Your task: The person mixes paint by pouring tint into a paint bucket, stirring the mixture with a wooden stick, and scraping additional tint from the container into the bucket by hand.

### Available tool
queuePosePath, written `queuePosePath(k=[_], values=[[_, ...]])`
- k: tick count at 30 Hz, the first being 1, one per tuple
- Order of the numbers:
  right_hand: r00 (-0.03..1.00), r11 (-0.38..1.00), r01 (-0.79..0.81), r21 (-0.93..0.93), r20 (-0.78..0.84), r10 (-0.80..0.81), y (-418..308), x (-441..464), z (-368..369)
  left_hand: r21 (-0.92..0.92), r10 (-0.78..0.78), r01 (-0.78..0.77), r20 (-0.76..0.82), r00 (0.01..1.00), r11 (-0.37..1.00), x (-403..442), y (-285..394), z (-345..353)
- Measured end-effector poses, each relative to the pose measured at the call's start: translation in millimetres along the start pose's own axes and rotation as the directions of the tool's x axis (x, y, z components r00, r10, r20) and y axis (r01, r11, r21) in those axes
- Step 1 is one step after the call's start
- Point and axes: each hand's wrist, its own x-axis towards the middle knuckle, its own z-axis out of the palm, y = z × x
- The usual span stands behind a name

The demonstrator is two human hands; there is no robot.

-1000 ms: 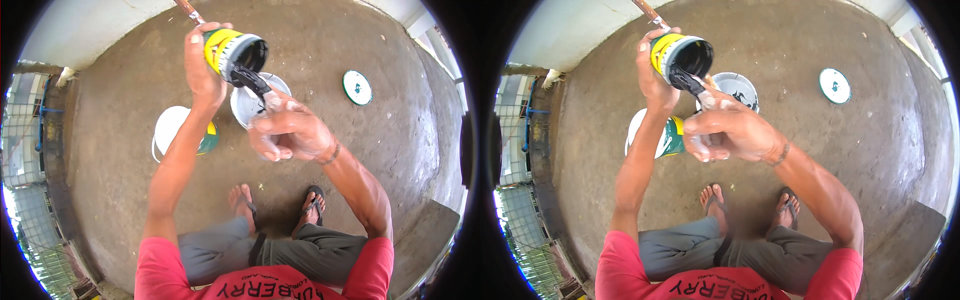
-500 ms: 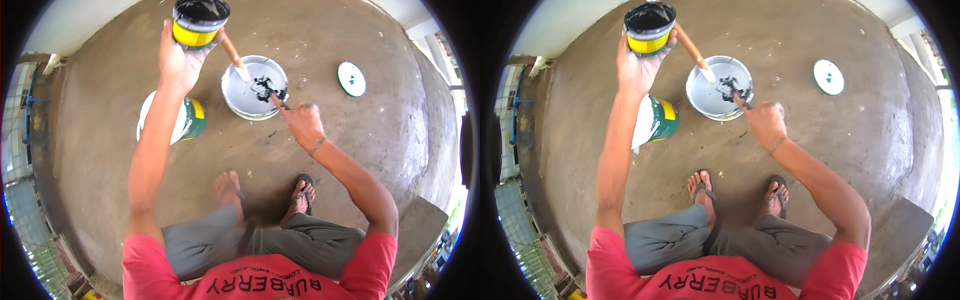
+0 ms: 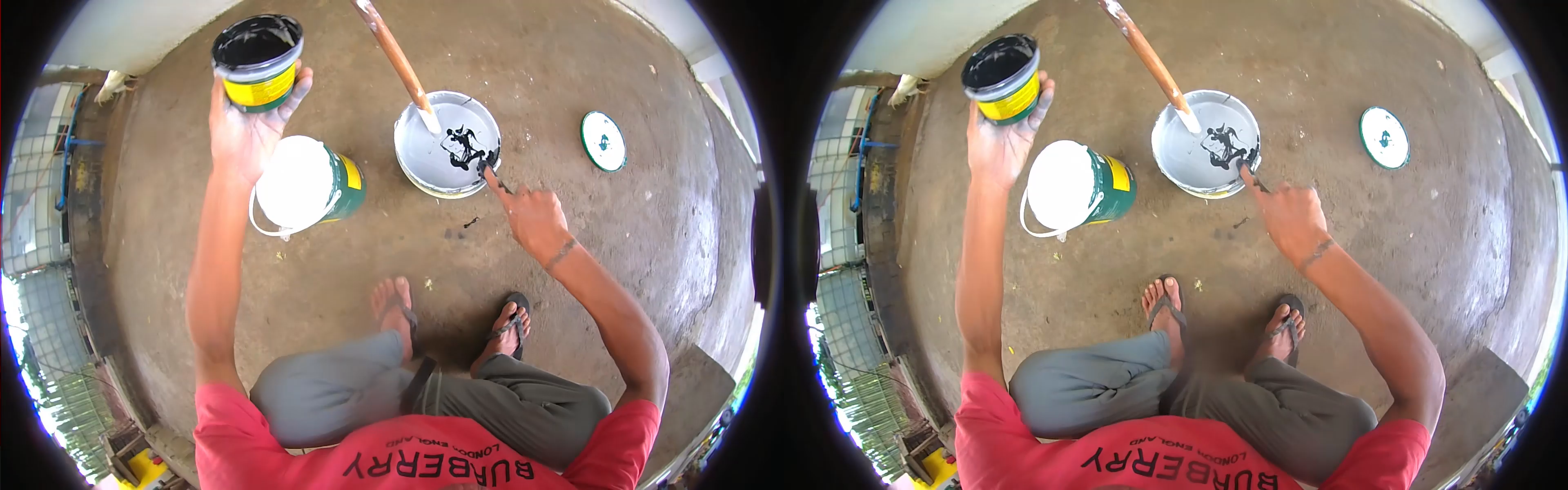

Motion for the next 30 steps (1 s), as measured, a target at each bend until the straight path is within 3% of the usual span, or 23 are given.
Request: queuePosePath(k=[2,5,6,8,9,10,14,17,19,22,23,25,28,30], values=[[0.988,0.998,-0.012,0.067,0.158,0.001,2,-5,-9,0.014,0.030,-0.029,-0.076,0.997,0.999,-13,5,-3],[0.995,0.933,0.050,0.356,-0.095,-0.017,0,-7,-37,-0.051,0.035,-0.037,-0.053,0.998,0.998,-24,15,-20],[0.981,0.901,0.109,0.419,-0.191,-0.030,-6,0,-42,0.004,0.076,-0.077,-0.143,0.987,0.997,-23,16,-25],[0.926,0.823,0.238,0.516,-0.375,-0.033,-24,18,-57,0.022,0.139,-0.137,-0.121,0.983,0.990,-19,18,-31],[0.938,0.743,0.253,0.620,-0.344,-0.033,-35,25,-65,0.031,0.170,-0.168,-0.112,0.979,0.985,-18,19,-30],[0.949,0.649,0.260,0.715,-0.312,-0.037,-47,33,-73,0.109,0.231,-0.212,-0.220,0.948,0.971,-17,17,-27],[0.966,0.262,0.258,0.930,-0.248,-0.073,-56,48,-87,0.112,0.231,-0.213,-0.193,0.953,0.971,-23,14,-44],[0.937,0.440,0.209,0.873,-0.308,0.166,-33,45,-89,0.203,0.239,-0.187,-0.275,0.931,0.961,-23,9,-48],[0.901,0.448,0.178,0.876,-0.328,0.284,-11,47,-75,0.136,0.182,-0.151,-0.256,0.949,0.979,-23,1,-36],[0.899,0.872,0.221,0.436,-0.438,-0.009,15,52,-11,0.072,0.068,-0.060,-0.120,0.990,0.996,-36,-25,-17],[0.861,0.882,0.189,0.431,-0.505,0.062,23,50,-7,0.061,0.025,-0.022,-0.061,0.998,0.998,-46,-36,-15],[0.767,0.884,0.141,0.446,-0.614,0.187,26,46,1,0.014,-0.119,0.121,-0.088,0.989,0.993,-85,-57,-12],[0.839,0.608,0.102,0.787,-0.397,0.373,34,41,-22,-0.061,-0.323,0.318,-0.234,0.917,0.946,-150,-85,-11],[0.825,0.523,0.084,0.848,-0.353,0.441,41,42,-13,-0.028,-0.407,0.418,-0.299,0.863,0.908,-176,-113,2]])
